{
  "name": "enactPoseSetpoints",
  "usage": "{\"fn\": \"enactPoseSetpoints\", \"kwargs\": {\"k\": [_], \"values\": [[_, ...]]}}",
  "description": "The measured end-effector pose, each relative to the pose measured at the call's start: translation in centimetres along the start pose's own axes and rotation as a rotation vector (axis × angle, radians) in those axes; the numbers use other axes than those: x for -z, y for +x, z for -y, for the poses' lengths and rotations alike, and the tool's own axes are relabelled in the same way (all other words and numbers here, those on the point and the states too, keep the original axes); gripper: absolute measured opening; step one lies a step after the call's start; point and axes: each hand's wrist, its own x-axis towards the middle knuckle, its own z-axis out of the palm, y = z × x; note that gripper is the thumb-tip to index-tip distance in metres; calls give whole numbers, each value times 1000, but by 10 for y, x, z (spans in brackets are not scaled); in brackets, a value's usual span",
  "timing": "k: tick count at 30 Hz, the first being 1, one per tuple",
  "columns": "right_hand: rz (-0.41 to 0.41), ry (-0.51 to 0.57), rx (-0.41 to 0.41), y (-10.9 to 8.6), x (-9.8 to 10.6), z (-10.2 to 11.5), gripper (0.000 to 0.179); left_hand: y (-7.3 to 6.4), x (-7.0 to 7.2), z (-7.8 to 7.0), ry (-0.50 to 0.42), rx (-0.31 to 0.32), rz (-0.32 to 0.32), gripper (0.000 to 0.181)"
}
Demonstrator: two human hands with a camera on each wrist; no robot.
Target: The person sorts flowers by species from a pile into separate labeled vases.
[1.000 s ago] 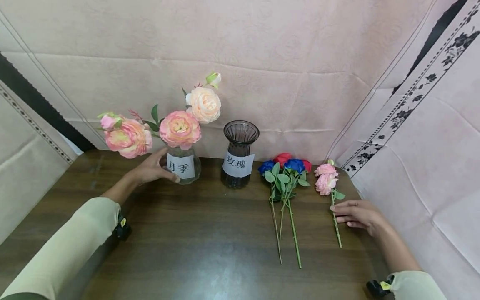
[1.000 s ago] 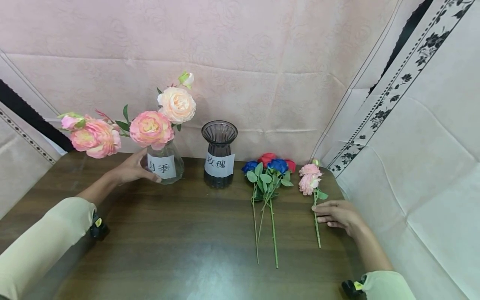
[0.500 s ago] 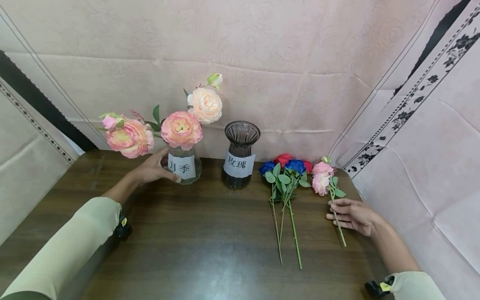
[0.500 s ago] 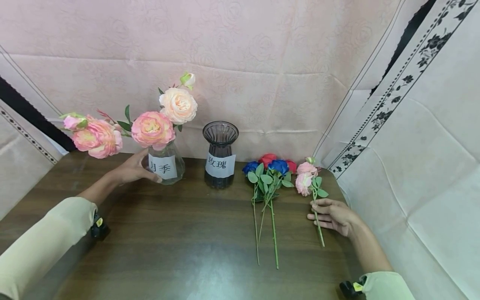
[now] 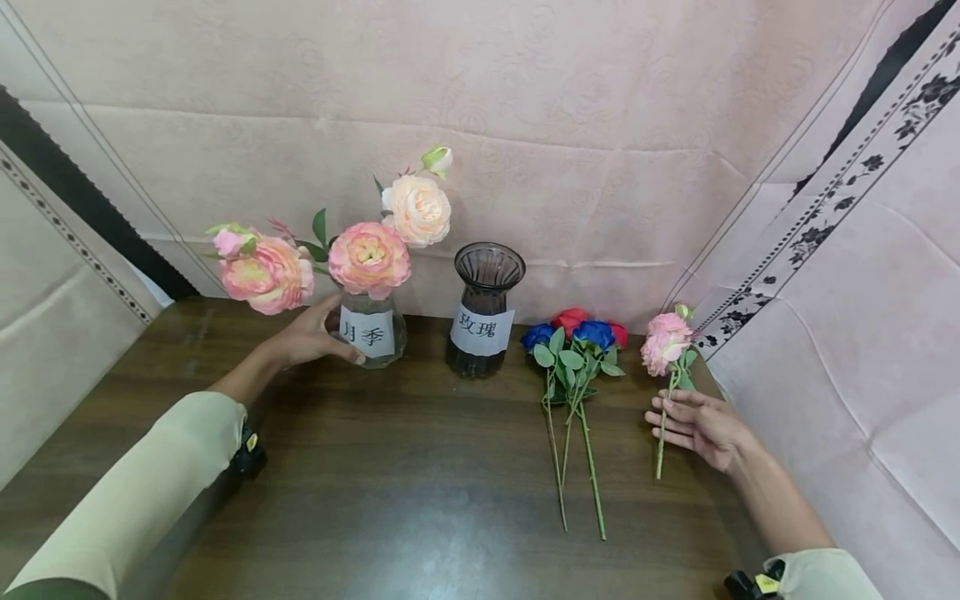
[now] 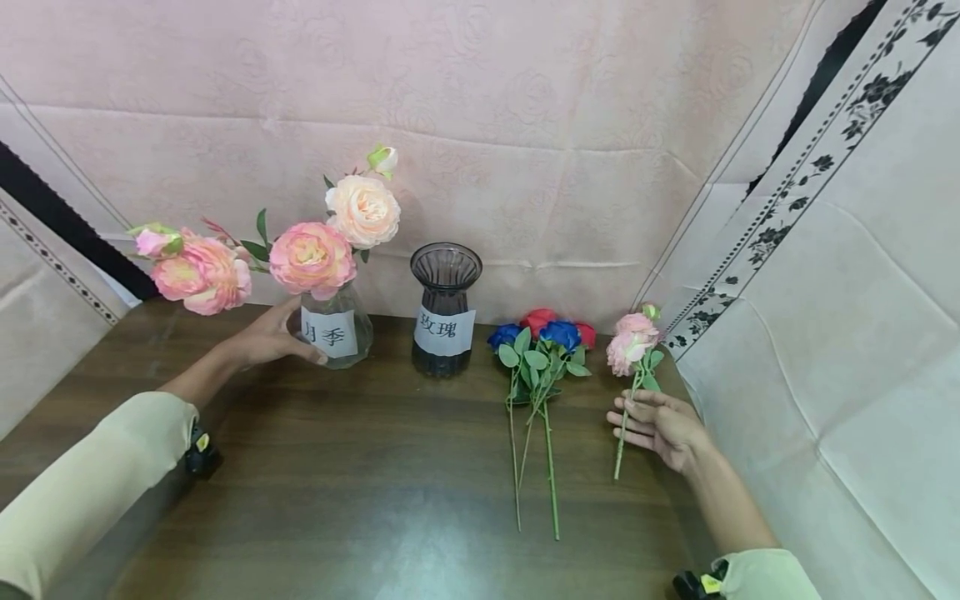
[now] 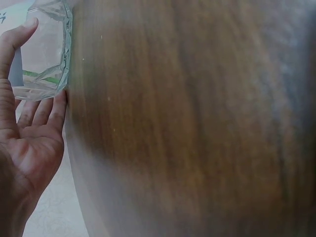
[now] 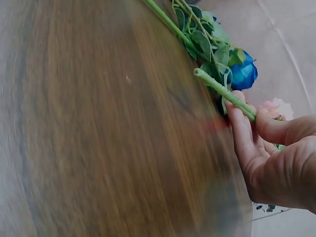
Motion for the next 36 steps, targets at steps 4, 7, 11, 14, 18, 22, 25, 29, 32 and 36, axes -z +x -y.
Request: {"fn": "enactPoseSetpoints", "kwargs": {"k": [4,7,11,14,18,22,25,29,32,36], "values": [[-11,38,29,2,-7,1,28,0,-1,0,-14,8,0,117],[-20,75,54,4,-12,2,30,0,-1,0,-28,10,1,117],[-6,143,87,5,-20,5,31,1,-1,-1,-31,6,0,116],[10,196,97,6,-27,7,32,2,-1,-2,-24,3,-4,117],[8,250,89,10,-39,9,30,1,-2,-2,-17,-1,-4,116],[-17,275,62,14,-54,8,22,1,-2,-1,-25,12,-3,115],[-43,296,44,16,-64,7,15,0,-1,0,-28,25,-5,116],[-75,322,59,18,-76,7,14,0,-1,-1,-24,22,-4,116],[-94,373,88,19,-84,9,18,1,-1,-1,-15,15,-5,116],[-139,487,121,21,-93,14,17,1,-1,-1,-8,7,-5,116]]}}
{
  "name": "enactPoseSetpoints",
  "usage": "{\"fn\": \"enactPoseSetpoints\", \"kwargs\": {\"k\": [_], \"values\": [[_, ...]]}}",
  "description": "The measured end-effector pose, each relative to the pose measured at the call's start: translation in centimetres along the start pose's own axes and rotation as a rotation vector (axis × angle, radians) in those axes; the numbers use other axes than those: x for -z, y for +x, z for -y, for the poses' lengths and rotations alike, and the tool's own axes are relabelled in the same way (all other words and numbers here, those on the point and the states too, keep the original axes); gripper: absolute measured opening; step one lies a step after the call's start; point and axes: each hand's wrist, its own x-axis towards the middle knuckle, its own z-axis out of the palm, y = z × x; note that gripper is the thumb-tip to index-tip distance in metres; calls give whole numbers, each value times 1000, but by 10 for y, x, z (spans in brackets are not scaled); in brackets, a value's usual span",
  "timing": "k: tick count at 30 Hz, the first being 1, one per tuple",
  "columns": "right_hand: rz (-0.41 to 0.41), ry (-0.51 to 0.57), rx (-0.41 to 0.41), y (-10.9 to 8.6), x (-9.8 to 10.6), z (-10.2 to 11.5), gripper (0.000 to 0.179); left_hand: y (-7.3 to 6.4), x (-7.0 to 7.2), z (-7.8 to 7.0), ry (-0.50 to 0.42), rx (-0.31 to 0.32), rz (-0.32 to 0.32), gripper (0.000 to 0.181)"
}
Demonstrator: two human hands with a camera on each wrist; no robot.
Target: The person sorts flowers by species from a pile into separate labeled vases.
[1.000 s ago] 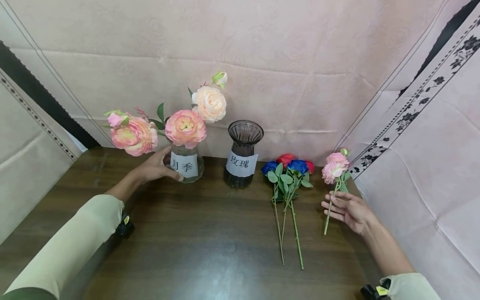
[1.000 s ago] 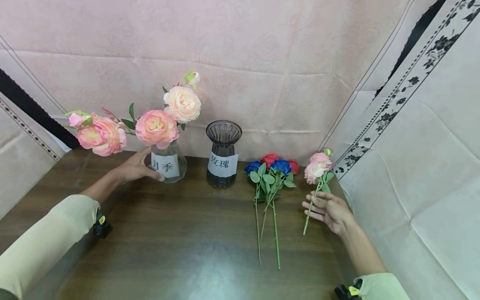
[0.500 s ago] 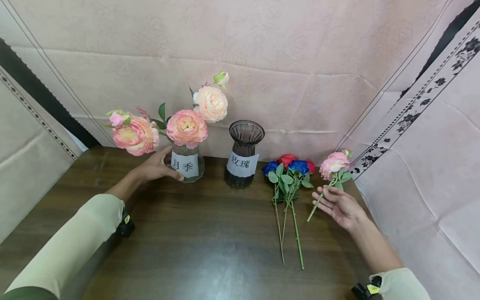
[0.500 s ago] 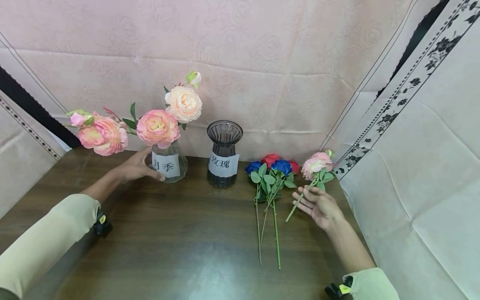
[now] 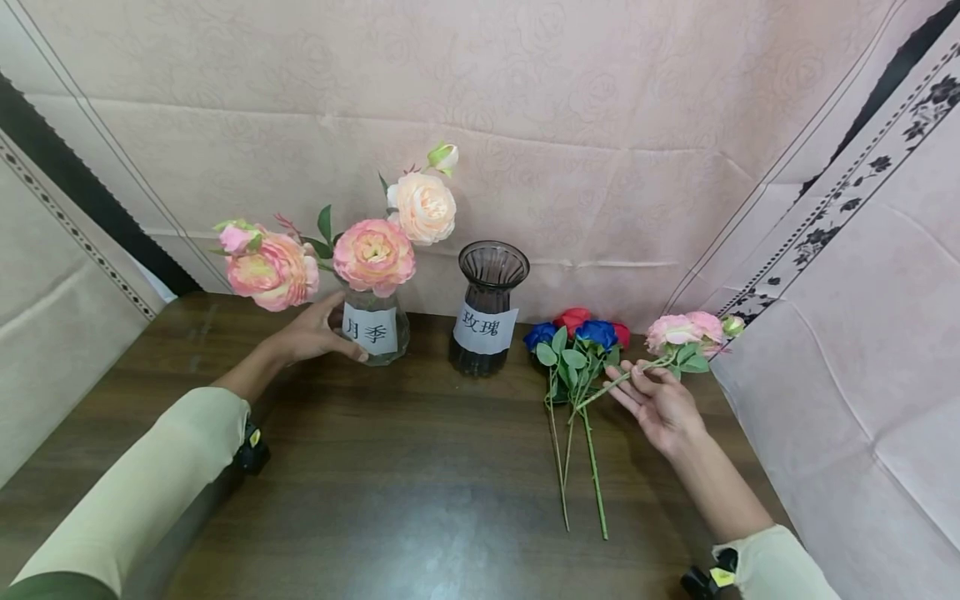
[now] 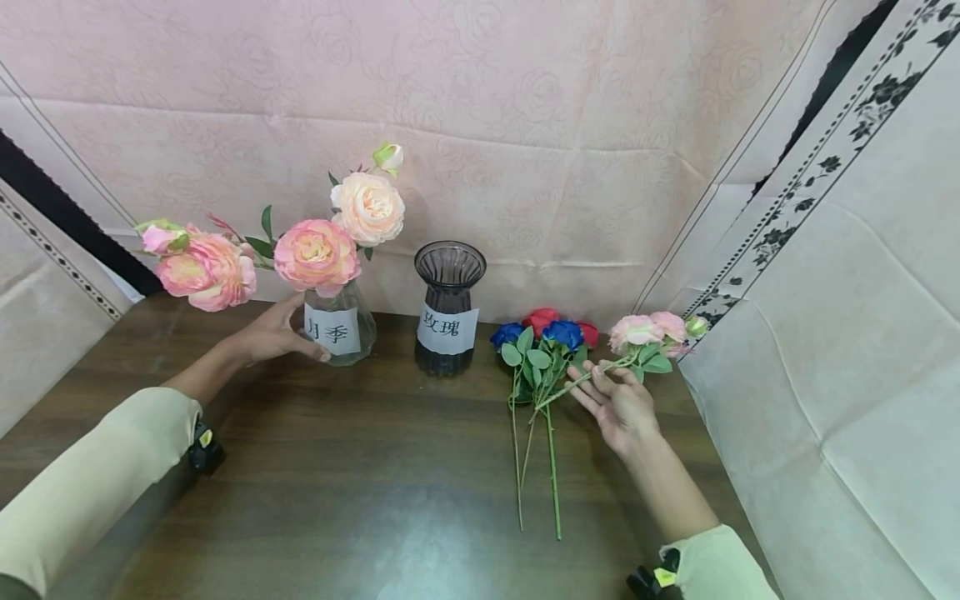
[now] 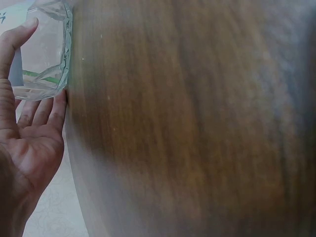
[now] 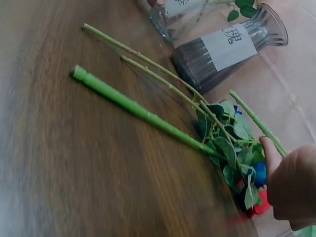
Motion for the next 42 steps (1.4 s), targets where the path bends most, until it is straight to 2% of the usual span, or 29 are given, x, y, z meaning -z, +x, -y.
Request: {"fn": "enactPoseSetpoints", "kwargs": {"k": [6,11,16,22,42], "values": [[-88,124,67,3,-17,-4,11,1,0,1,-6,7,0,115],[-127,157,132,6,-34,-10,10,0,1,1,-5,24,0,117],[-118,151,197,7,-51,-17,13,0,1,1,-5,33,7,116],[-105,192,260,11,-73,-22,17,-1,2,1,-3,26,10,116],[-92,223,432,20,-126,-18,16,0,1,1,10,30,4,116]]}}
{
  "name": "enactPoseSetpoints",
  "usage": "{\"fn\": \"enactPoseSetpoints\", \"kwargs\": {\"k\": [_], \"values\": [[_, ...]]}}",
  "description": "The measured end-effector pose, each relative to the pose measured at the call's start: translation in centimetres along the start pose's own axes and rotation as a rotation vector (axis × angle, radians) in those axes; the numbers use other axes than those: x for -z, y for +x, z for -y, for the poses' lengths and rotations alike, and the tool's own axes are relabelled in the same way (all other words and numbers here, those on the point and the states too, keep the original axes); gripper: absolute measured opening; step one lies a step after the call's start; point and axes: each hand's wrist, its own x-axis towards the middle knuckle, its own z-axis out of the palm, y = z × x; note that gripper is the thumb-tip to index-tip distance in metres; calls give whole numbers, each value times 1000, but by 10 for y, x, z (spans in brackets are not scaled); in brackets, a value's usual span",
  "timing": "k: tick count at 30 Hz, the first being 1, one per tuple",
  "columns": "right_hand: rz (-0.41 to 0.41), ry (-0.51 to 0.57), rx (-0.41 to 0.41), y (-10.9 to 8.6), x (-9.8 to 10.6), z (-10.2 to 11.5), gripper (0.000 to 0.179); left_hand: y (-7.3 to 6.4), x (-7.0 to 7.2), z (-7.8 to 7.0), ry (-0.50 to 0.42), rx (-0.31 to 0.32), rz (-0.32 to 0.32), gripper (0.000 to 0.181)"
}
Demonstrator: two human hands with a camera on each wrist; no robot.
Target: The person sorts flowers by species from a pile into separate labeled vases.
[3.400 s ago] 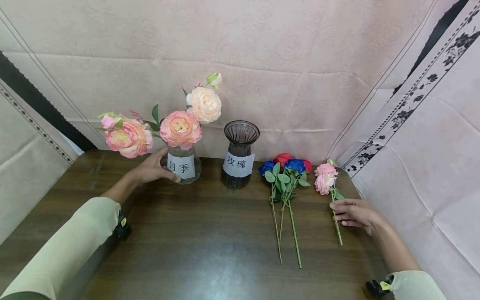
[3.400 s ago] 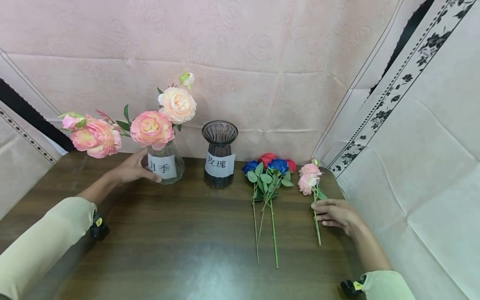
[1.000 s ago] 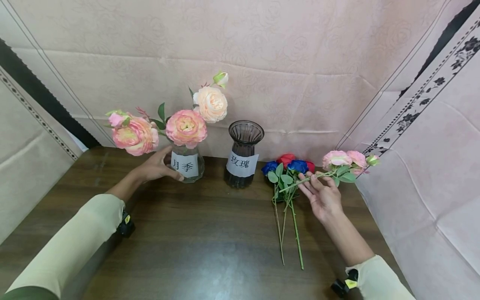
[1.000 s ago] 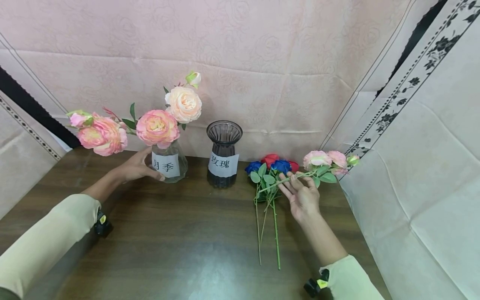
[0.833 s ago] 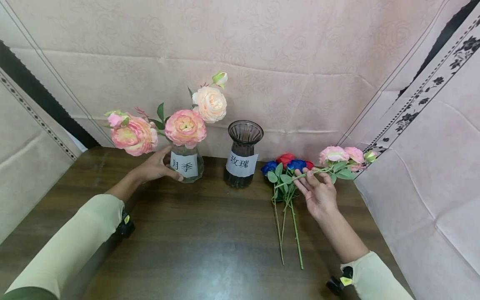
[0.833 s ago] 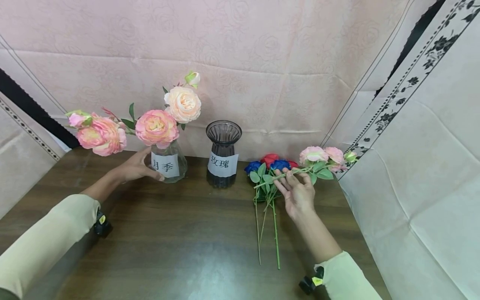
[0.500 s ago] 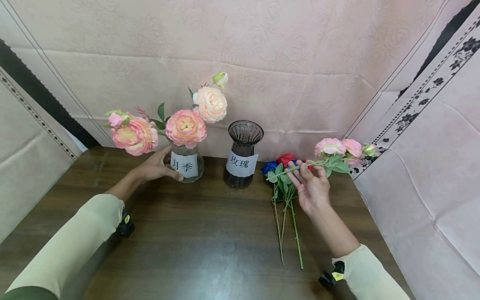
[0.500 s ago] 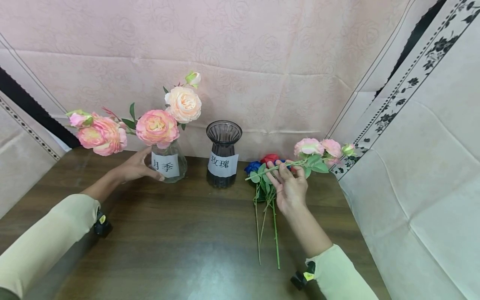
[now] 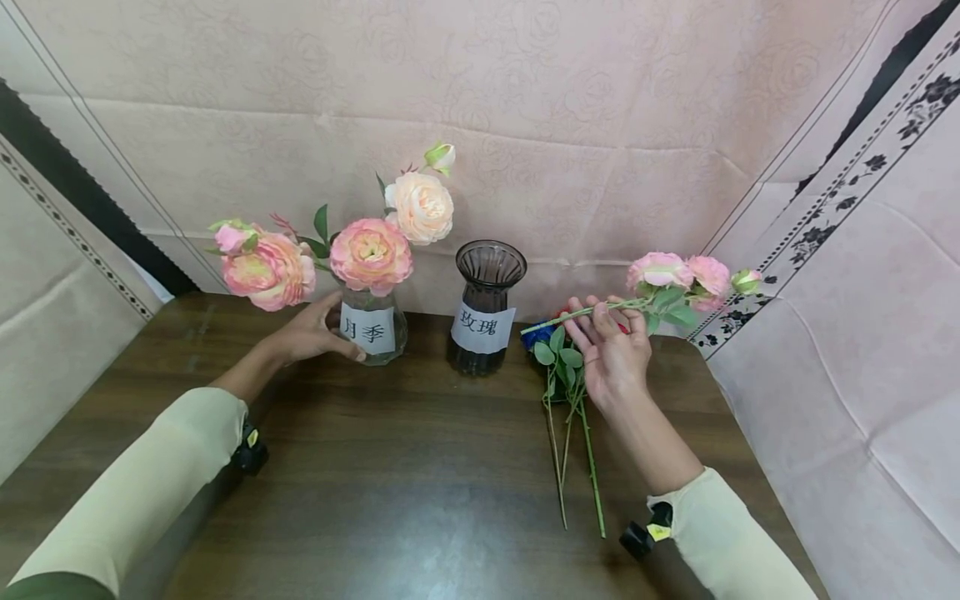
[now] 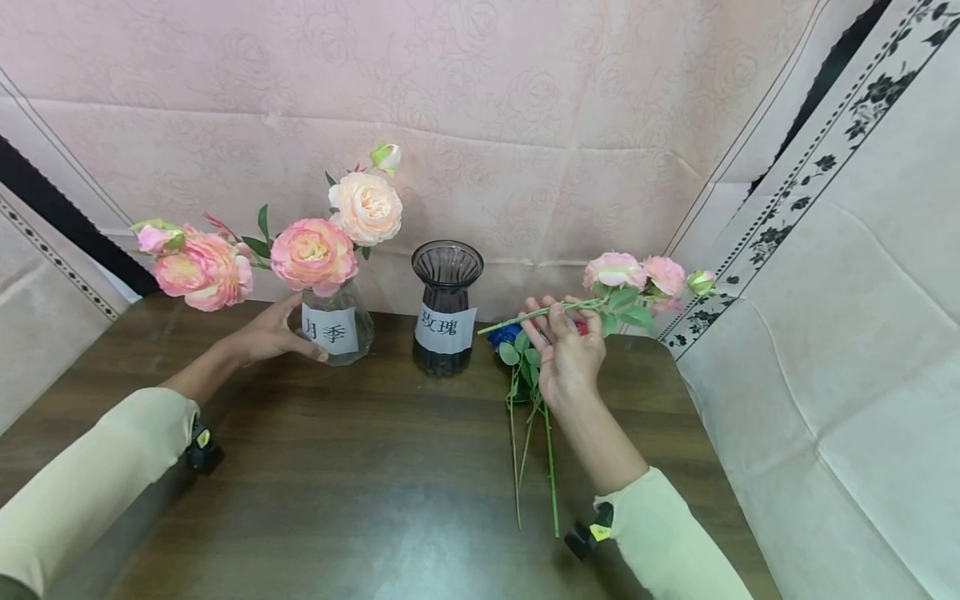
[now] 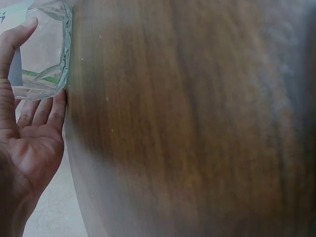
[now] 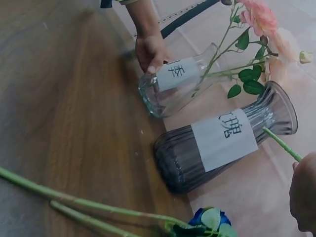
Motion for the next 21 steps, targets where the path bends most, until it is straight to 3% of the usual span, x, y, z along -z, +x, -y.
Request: {"fn": "enactPoseSetpoints", "kwargs": {"k": [10,21], "values": [[30,0,66,-5,-34,-7,14,1,1,2,15,-7,0,114],[110,1,150,-16,-69,-29,12,2,1,3,15,-25,2,114]]}}
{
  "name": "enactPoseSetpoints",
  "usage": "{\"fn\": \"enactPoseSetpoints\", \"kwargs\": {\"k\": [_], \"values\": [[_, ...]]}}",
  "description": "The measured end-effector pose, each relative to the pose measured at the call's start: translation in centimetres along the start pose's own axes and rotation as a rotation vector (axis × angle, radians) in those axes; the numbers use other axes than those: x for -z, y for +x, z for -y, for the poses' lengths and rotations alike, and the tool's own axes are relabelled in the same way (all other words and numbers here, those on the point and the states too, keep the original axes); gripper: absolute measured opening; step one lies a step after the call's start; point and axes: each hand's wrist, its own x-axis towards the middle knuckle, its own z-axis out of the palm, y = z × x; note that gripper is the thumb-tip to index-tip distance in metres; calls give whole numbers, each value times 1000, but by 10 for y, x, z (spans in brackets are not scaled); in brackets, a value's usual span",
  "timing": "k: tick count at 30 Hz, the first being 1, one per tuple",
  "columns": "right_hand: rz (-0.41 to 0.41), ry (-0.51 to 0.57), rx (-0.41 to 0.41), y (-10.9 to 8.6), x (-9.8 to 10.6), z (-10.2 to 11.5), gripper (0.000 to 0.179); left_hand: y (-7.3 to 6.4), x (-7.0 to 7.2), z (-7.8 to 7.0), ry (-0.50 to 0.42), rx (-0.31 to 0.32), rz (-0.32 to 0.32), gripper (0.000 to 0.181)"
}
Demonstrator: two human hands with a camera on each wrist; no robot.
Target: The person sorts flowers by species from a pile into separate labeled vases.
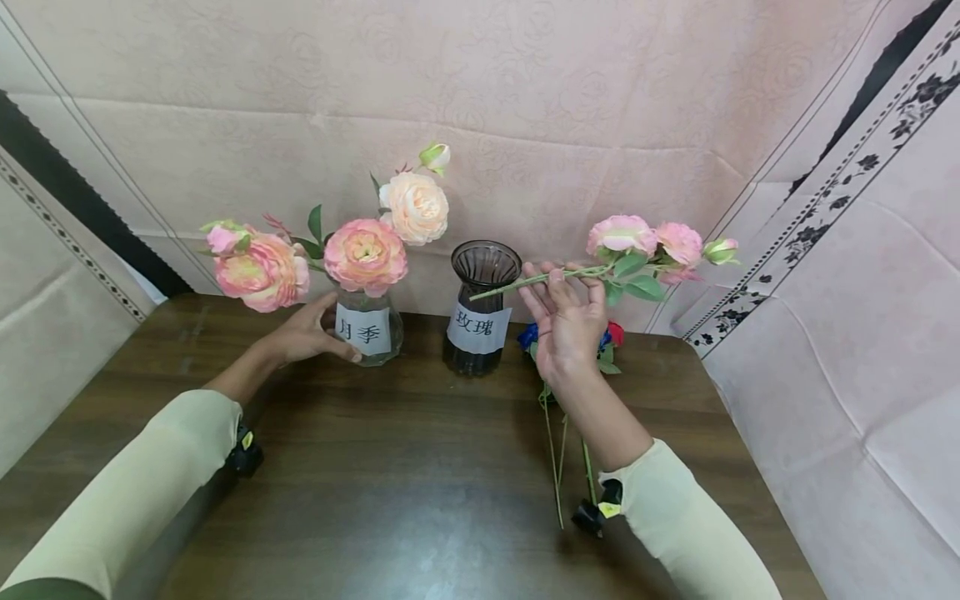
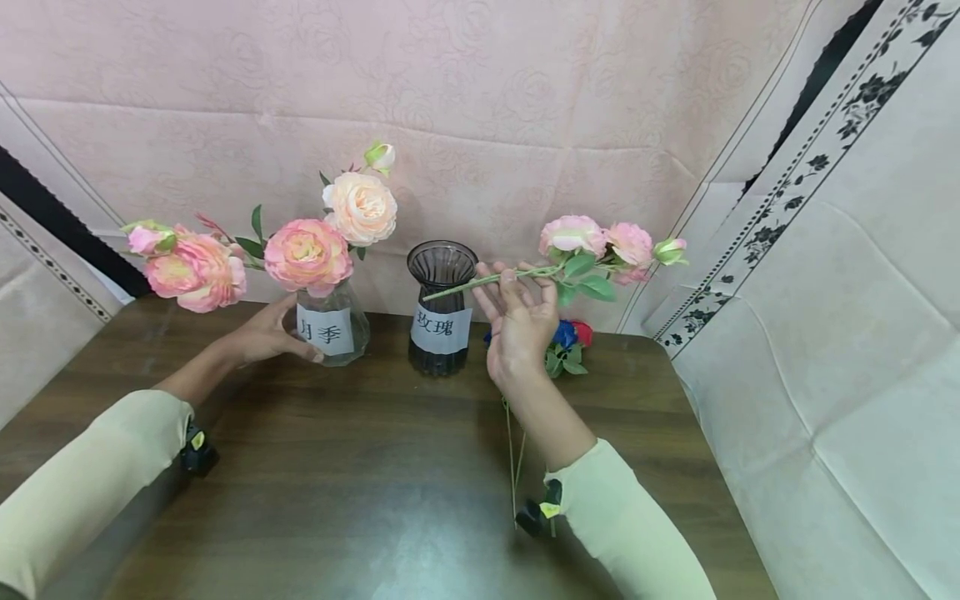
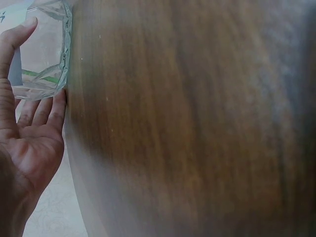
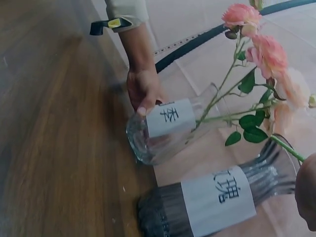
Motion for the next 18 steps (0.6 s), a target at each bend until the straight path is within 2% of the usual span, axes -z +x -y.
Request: {"fn": "enactPoseSetpoints", "kwargs": {"k": [9,14,18], "values": [[6,-1,37,-10,-25,-15,14,0,0,0,-11,-4,4,113],[48,-28,64,-16,-40,-24,20,0,0,1,-8,-14,2,111],[95,-28,88,-23,-53,-33,18,0,0,1,-11,-13,2,109]]}}
